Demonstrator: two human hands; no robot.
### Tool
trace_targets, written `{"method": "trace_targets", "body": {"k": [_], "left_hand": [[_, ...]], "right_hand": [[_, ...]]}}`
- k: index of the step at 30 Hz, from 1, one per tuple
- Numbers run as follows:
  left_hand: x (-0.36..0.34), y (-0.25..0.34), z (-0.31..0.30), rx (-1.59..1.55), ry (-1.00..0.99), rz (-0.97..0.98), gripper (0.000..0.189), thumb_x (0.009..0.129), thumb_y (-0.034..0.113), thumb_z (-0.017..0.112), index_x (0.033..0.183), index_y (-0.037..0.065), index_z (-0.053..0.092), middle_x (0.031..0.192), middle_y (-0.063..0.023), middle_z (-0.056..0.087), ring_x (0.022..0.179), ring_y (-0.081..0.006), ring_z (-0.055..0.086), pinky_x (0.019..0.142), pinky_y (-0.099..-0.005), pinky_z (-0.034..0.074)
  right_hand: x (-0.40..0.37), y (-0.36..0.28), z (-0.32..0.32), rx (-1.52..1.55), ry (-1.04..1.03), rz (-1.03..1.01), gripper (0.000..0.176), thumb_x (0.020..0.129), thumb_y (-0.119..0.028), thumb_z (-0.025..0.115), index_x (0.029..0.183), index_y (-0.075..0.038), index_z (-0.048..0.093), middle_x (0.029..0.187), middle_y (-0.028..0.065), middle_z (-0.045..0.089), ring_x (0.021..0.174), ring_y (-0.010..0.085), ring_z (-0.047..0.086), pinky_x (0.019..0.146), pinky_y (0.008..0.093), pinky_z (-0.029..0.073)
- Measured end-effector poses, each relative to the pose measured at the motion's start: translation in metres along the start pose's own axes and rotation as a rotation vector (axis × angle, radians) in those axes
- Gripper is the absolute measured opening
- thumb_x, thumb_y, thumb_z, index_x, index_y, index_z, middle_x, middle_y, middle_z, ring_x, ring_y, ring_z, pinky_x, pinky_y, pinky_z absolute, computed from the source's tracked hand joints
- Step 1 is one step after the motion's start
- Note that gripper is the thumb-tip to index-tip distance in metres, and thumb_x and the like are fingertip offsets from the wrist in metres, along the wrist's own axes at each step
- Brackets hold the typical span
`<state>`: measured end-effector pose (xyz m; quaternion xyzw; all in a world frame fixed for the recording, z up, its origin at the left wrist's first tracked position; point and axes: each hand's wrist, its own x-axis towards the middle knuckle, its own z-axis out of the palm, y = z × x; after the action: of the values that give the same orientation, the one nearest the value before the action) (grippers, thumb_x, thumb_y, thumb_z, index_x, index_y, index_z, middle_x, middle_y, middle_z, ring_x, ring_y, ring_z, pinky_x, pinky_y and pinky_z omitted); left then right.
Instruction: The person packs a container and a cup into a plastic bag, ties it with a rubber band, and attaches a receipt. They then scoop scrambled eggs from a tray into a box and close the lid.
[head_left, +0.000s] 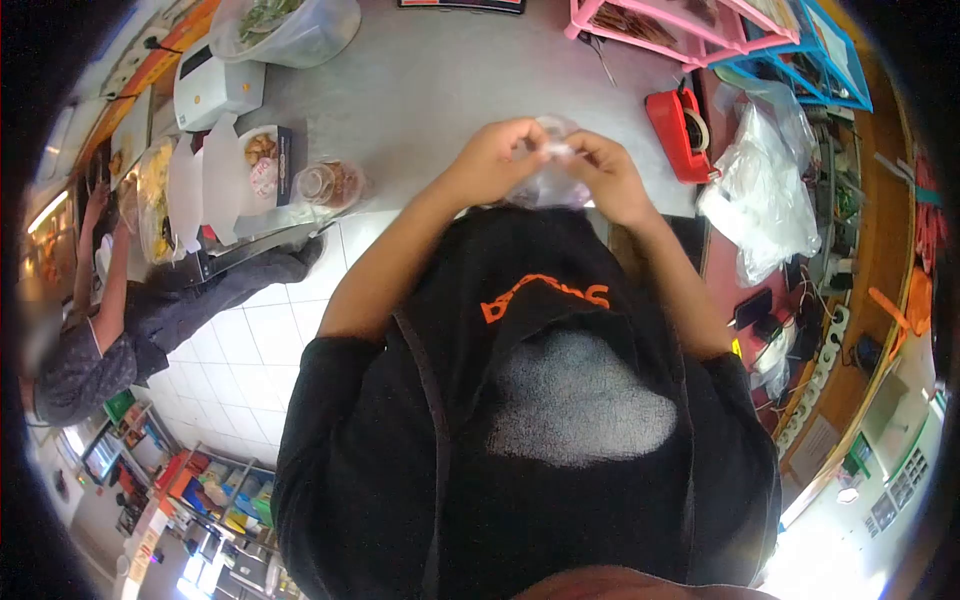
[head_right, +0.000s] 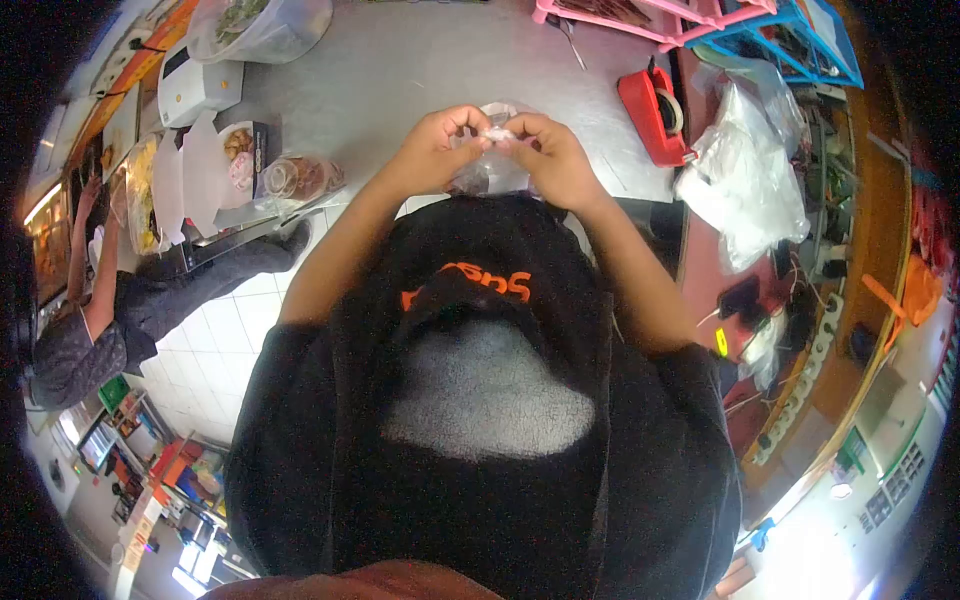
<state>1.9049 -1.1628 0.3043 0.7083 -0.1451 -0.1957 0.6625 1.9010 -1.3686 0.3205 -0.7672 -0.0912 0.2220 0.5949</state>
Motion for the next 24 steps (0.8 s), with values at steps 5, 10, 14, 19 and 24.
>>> {"method": "trace_targets", "body": {"k": [5, 10, 14, 19, 24], "left_hand": [[0.013, -0.01, 0.008, 0.477, 0.186, 0.262, 0.015, 0.074, 0.01, 0.065, 0.085, 0.007, 0.057, 0.08, -0.0027, 0.06, 0.08, -0.0165, 0.055, 0.07, -0.0336, 0.043], [0.012, 0.001, 0.012, 0.671, 0.213, 0.366, 0.017, 0.07, 0.012, 0.065, 0.084, 0.009, 0.057, 0.083, -0.0041, 0.063, 0.085, -0.0276, 0.056, 0.078, -0.0401, 0.04], [-0.006, 0.016, -0.022, 0.74, 0.306, 0.515, 0.018, 0.073, 0.017, 0.072, 0.084, 0.009, 0.059, 0.086, -0.006, 0.063, 0.085, -0.0274, 0.058, 0.077, -0.0391, 0.043], [-0.091, 0.044, -0.105, 0.837, 0.747, 0.154, 0.023, 0.077, 0.018, 0.076, 0.091, 0.005, 0.062, 0.093, -0.0076, 0.066, 0.091, -0.0245, 0.062, 0.082, -0.0369, 0.046], [-0.177, 0.051, -0.155, 0.933, 0.581, -0.176, 0.05, 0.068, 0.004, 0.074, 0.116, 0.008, 0.059, 0.109, -0.0117, 0.062, 0.101, -0.0322, 0.059, 0.088, -0.0395, 0.048]], "right_hand": [[-0.002, 0.005, 0.003, 0.219, -0.069, 0.064, 0.017, 0.092, -0.019, 0.059, 0.088, -0.002, 0.062, 0.078, -0.0013, 0.054, 0.072, 0.0067, 0.047, 0.065, 0.024, 0.039], [-0.006, -0.004, -0.006, -0.006, -0.206, 0.012, 0.018, 0.091, -0.02, 0.059, 0.089, -0.003, 0.063, 0.073, -0.0027, 0.054, 0.069, 0.0061, 0.047, 0.063, 0.0242, 0.039], [-0.011, -0.014, -0.01, 0.077, -0.202, 0.063, 0.015, 0.089, -0.018, 0.061, 0.09, -0.003, 0.064, 0.08, -0.0006, 0.059, 0.075, 0.0078, 0.05, 0.069, 0.0259, 0.04], [-0.033, 0.001, -0.001, 0.244, -0.12, -0.042, 0.015, 0.088, -0.006, 0.058, 0.102, -0.005, 0.062, 0.11, 0.0066, 0.063, 0.096, 0.011, 0.052, 0.085, 0.0278, 0.04], [-0.037, 0.007, 0.01, 0.373, -0.079, -0.126, 0.025, 0.085, -0.003, 0.058, 0.11, -0.004, 0.061, 0.121, 0.0117, 0.06, 0.106, 0.0142, 0.05, 0.095, 0.0293, 0.033]]}}
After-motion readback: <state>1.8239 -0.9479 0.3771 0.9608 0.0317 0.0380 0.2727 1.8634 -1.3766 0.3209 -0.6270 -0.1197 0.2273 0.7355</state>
